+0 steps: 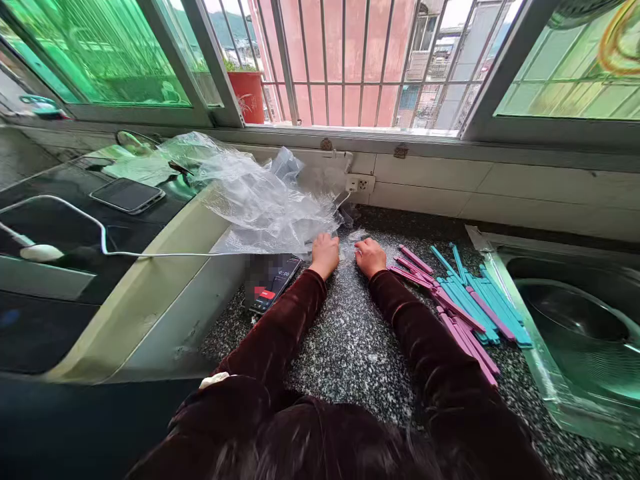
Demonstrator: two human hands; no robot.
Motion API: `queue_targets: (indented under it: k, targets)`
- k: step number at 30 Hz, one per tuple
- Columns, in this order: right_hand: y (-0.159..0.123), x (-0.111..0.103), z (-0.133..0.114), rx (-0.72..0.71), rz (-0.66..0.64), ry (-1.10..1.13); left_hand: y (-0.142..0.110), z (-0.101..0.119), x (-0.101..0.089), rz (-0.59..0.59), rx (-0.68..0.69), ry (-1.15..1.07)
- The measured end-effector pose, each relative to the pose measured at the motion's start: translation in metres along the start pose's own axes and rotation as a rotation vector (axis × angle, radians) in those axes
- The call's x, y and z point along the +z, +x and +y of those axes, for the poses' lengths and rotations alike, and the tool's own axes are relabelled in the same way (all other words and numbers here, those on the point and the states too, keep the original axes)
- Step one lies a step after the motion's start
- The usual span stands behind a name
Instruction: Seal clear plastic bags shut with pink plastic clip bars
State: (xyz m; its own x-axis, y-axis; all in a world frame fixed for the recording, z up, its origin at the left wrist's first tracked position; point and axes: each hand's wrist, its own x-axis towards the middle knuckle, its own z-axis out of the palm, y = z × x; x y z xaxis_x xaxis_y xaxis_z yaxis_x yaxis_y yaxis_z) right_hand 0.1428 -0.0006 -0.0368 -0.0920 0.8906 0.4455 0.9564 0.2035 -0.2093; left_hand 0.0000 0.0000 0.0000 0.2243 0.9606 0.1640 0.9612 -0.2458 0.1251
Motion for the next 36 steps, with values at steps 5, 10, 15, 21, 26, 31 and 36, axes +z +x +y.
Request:
queue_targets:
  k: [5,10,15,21,26,31,36]
  targets:
    - [-0.006,-0.006,0.001,-0.011,0.016,0.009,-0.003,0.002,0.000,0.011,0.043,0.002]
    - [-0.017,-0.022,0.007,-0.079,0.086,0.019,-0.016,0.004,-0.005,0.027,0.131,0.001]
    - [-0.052,-0.046,0.010,-0.239,0.227,0.031,-0.050,0.000,-0.011,0.009,0.316,-0.029]
    - [-0.111,-0.078,0.003,-0.358,0.317,0.037,-0.091,-0.002,-0.006,0.049,0.526,-0.121]
    - [-0.130,-0.088,0.003,-0.339,0.348,0.023,-0.100,-0.003,0.013,0.182,0.647,-0.222]
    - [-0.129,-0.088,0.003,-0.337,0.370,0.024,-0.100,-0.008,0.020,0.300,0.736,-0.275]
    - [-0.128,-0.088,0.003,-0.340,0.391,0.017,-0.100,-0.012,0.017,0.327,0.753,-0.283]
